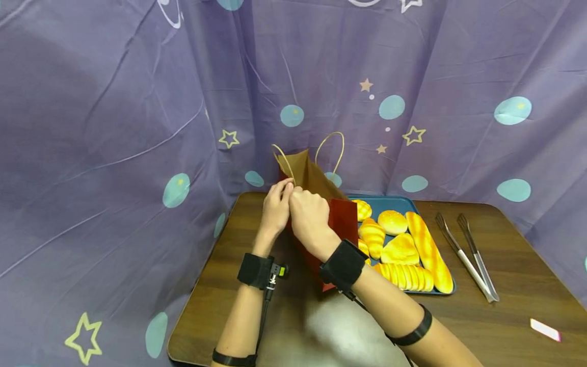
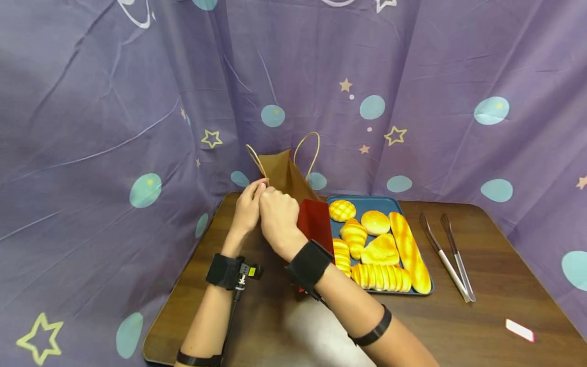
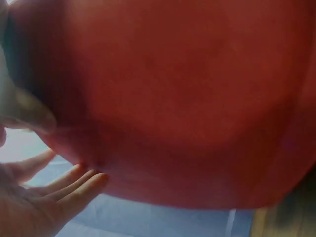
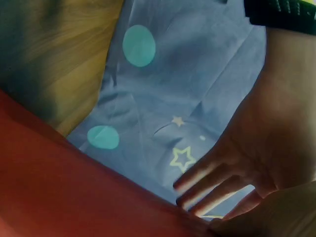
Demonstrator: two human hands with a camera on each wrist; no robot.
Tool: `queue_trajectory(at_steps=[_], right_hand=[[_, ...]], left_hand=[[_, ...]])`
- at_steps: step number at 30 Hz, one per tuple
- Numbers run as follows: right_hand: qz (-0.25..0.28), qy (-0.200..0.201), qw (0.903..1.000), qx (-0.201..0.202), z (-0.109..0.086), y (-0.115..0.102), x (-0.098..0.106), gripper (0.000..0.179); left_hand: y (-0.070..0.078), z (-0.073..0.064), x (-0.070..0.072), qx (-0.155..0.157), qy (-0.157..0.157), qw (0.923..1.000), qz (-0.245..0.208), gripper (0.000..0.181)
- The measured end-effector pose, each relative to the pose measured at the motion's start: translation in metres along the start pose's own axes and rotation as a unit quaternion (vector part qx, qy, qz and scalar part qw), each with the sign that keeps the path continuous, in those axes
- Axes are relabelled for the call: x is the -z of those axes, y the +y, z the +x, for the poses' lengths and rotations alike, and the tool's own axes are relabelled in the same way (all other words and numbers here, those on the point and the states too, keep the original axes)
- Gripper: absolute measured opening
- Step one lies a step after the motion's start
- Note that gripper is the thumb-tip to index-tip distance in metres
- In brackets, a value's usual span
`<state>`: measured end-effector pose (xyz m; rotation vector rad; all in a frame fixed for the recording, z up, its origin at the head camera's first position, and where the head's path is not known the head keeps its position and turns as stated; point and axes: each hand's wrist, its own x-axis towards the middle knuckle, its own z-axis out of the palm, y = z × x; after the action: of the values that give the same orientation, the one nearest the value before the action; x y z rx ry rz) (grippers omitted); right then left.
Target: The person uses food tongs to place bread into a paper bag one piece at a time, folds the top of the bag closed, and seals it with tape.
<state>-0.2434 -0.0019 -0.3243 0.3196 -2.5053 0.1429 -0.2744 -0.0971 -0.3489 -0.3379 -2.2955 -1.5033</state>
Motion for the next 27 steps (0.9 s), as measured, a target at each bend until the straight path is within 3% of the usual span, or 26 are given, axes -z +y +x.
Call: queue_trajectory(at_steps=[3,9,12,16,18,22,25,27], right_hand=[[0.002,0.004,0.9999,0.010,0.005,-0.014,-0.002,0.007],[0.016,-0.028,0.9989,0.035,0.015,-0.031,-0.002,0.005],[0.029,-0.050,0.9971,0.048,0.012,-0.032,-0.003,0.004],[0.048,-0.053,0.9945,0.077,0.004,-0.024,-0.001,0.013],[0.066,-0.042,0.9927,0.092,0.000,-0.017,0.005,0.019],[0.099,-0.006,0.9901,0.100,-0.002,0.012,0.029,0.024],[0.114,0.029,0.9891,0.089,-0.007,0.049,0.050,0.018],[0.116,0.057,0.9889,0.074,-0.016,0.079,0.062,0.015]], left_hand=[[-0.005,0.003,0.006,-0.011,0.058,0.9947,-0.084,0.033],[-0.018,0.011,0.014,-0.045,0.113,0.9656,-0.230,0.027],[-0.026,0.012,0.013,-0.044,0.126,0.9559,-0.262,0.025],[-0.035,0.012,0.008,-0.033,0.147,0.9497,-0.274,0.027],[-0.037,0.012,0.007,-0.030,0.158,0.9445,-0.287,0.030],[-0.040,0.014,0.009,-0.041,0.161,0.9238,-0.345,0.035],[-0.042,0.016,0.011,-0.056,0.157,0.9124,-0.374,0.036],[-0.044,0.017,0.011,-0.062,0.156,0.9088,-0.382,0.037]])
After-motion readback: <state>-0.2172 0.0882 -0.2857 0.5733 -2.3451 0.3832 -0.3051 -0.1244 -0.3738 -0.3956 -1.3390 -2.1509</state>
